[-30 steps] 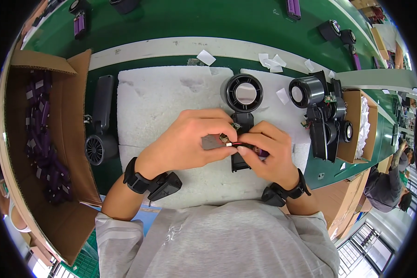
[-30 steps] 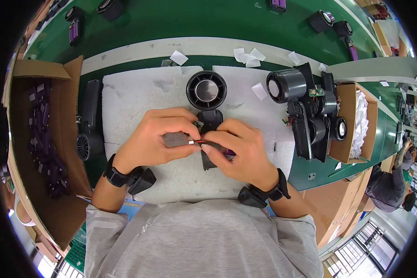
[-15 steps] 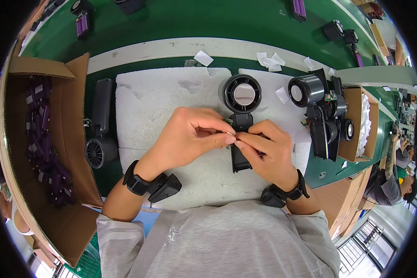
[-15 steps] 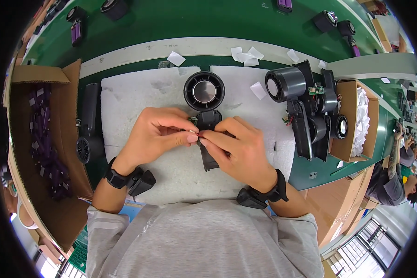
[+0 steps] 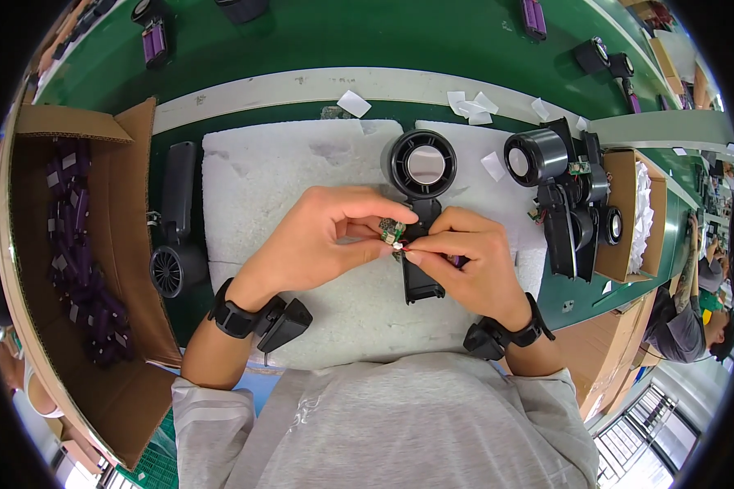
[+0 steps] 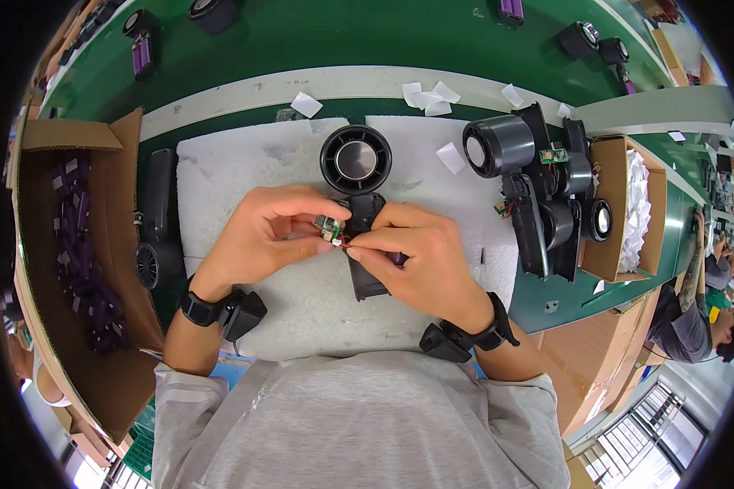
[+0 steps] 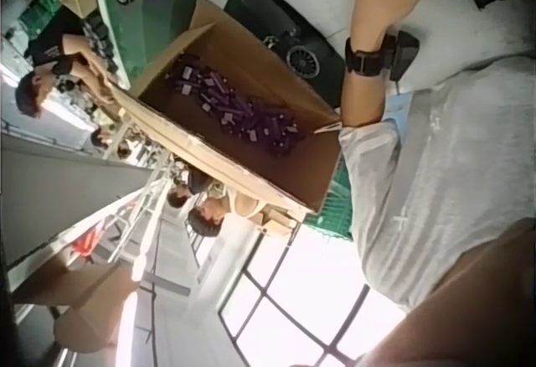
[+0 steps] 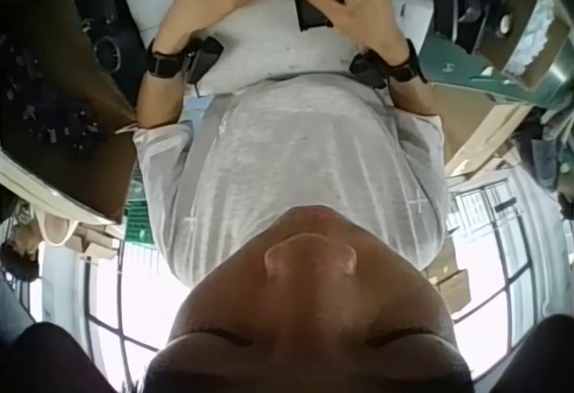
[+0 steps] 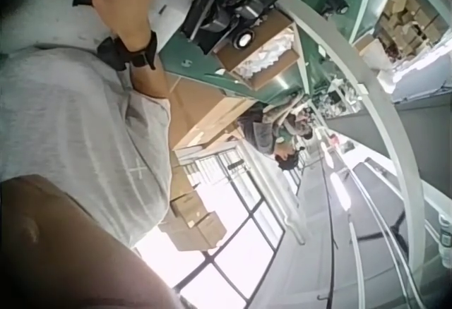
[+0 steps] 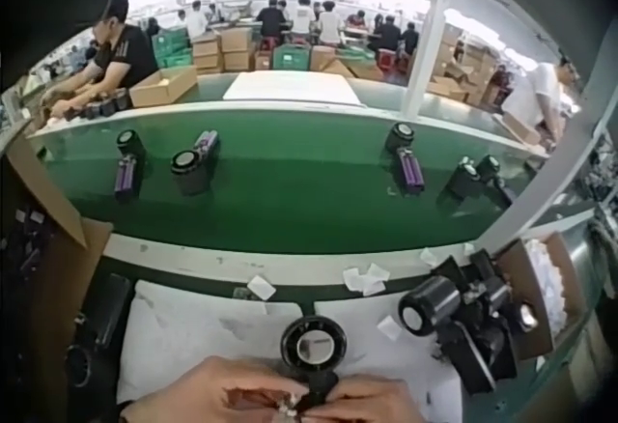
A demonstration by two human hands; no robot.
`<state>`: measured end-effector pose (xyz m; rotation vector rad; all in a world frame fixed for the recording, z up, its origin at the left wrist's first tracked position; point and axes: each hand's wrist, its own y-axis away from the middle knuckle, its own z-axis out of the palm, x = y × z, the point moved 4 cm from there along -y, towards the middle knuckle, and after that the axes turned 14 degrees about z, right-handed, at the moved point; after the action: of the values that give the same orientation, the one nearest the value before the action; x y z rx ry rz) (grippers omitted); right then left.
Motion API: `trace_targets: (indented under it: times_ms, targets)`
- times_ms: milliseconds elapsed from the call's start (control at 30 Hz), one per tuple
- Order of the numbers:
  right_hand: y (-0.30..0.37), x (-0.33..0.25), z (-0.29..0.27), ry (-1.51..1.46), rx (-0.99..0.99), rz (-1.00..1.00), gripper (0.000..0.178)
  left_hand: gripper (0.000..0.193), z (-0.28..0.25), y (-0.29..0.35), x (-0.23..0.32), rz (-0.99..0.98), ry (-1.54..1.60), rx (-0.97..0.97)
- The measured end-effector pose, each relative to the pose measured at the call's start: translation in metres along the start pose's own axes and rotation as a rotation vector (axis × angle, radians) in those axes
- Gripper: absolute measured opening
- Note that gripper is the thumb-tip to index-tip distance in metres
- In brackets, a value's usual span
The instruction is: The person moves a cardboard box aside, connects a battery pack to a circuit board, and presses the battery into a fan housing. They then place the assembled fan onto the conveyor belt.
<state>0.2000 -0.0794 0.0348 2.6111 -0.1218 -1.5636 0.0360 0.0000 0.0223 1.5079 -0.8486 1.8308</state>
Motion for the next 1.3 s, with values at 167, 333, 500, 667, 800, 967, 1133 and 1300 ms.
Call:
trace_targets:
  times_ms: [167,333,500,667,800,967,1133,1300]
  targets:
    - [0.000,0.001,0.001,0.004,0.033,0.009,0.012,0.028,-0.003,0.001,-0.003,-0.084,0.088,0.035]
    - [0.000,0.000,0.000,0.013,0.036,0.008,0.011,0.025,-0.003,0.002,-0.004,-0.076,0.043,0.027]
    - [0.001,0.000,-0.001,0.043,0.071,-0.052,0.009,0.027,0.000,-0.001,0.007,0.065,-0.148,0.012]
    - [0.001,0.001,-0.001,0.058,0.078,-0.045,0.008,0.030,0.002,-0.003,0.010,0.164,-0.277,0.021]
    - [0.002,0.000,-0.001,0.079,0.084,-0.086,0.010,0.034,0.004,-0.003,0.016,0.234,-0.417,-0.026]
    - [0.001,-0.006,-0.001,0.028,0.180,-0.066,0.022,0.038,0.009,-0.003,0.015,0.292,-0.455,0.014]
    - [0.001,-0.011,-0.001,0.069,0.326,-0.129,0.035,0.042,0.011,0.001,0.014,0.285,-0.501,0.085]
    - [0.002,-0.009,-0.001,0.129,0.327,-0.108,0.039,0.037,0.008,0.000,0.009,0.282,-0.460,0.083]
